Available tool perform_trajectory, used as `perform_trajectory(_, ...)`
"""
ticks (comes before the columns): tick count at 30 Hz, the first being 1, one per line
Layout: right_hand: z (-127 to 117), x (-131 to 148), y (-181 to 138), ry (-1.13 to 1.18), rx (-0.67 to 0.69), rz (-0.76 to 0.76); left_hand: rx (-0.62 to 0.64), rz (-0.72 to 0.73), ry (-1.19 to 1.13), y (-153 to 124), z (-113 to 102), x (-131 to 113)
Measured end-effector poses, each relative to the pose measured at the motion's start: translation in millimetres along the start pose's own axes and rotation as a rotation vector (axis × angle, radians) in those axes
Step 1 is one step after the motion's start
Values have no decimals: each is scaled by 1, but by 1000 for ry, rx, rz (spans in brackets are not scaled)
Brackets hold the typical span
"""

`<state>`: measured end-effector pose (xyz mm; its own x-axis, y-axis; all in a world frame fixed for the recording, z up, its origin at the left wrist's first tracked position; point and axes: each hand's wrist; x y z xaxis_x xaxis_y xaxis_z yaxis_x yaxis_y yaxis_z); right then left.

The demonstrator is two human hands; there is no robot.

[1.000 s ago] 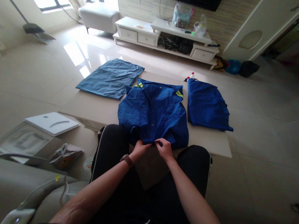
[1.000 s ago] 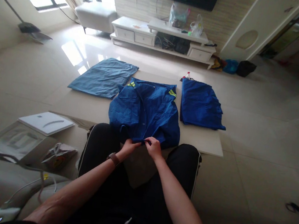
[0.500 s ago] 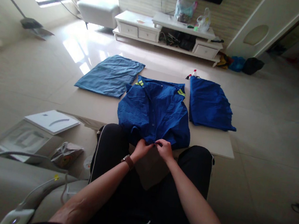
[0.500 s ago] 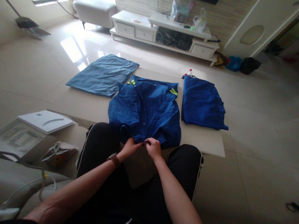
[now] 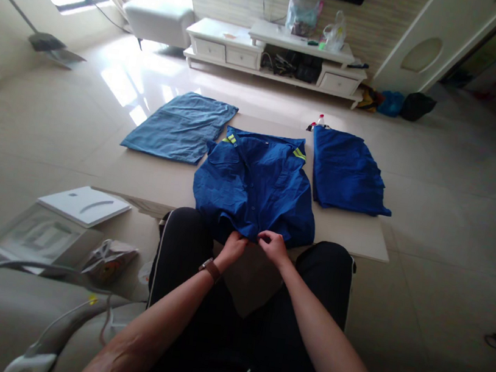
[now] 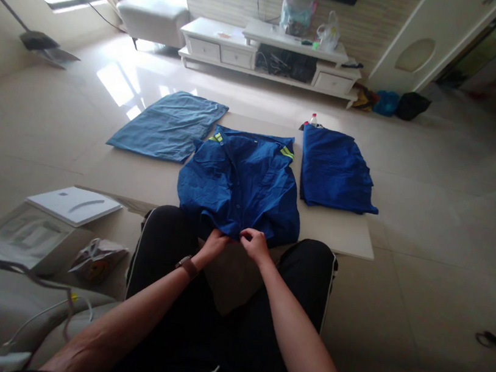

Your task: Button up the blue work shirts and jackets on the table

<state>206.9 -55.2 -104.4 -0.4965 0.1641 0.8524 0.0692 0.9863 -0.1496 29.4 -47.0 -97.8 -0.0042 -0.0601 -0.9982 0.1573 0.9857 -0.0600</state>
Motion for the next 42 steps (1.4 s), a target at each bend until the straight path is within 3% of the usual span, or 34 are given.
perform_trajectory(11,1,7,-8,-40,-42,-47,-29,-13,31,2,0,-10)
perform_trajectory(17,1,7,-9,-107,-104,-33,93,9,-30,-4,2,-17)
perform_trajectory(25,9,11,-15,-213,-175,-18,-35,-63,-10,-6,3,-7)
perform_trajectory(33,11,11,-17,-162,-262,35,-11,-118,-88,-3,5,-4)
perform_trajectory(42,9,10,-13,-117,-95,-88,-116,-164,-166,-4,5,-4)
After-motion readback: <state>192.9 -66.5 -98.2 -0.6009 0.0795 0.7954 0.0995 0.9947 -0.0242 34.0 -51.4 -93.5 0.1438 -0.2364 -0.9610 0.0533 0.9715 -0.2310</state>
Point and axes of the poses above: each hand's wrist, its own y-axis towards the middle knuckle, its own z-axis out of the palm, x = y × z, and after that the axes turned 13 degrees about z, right-handed
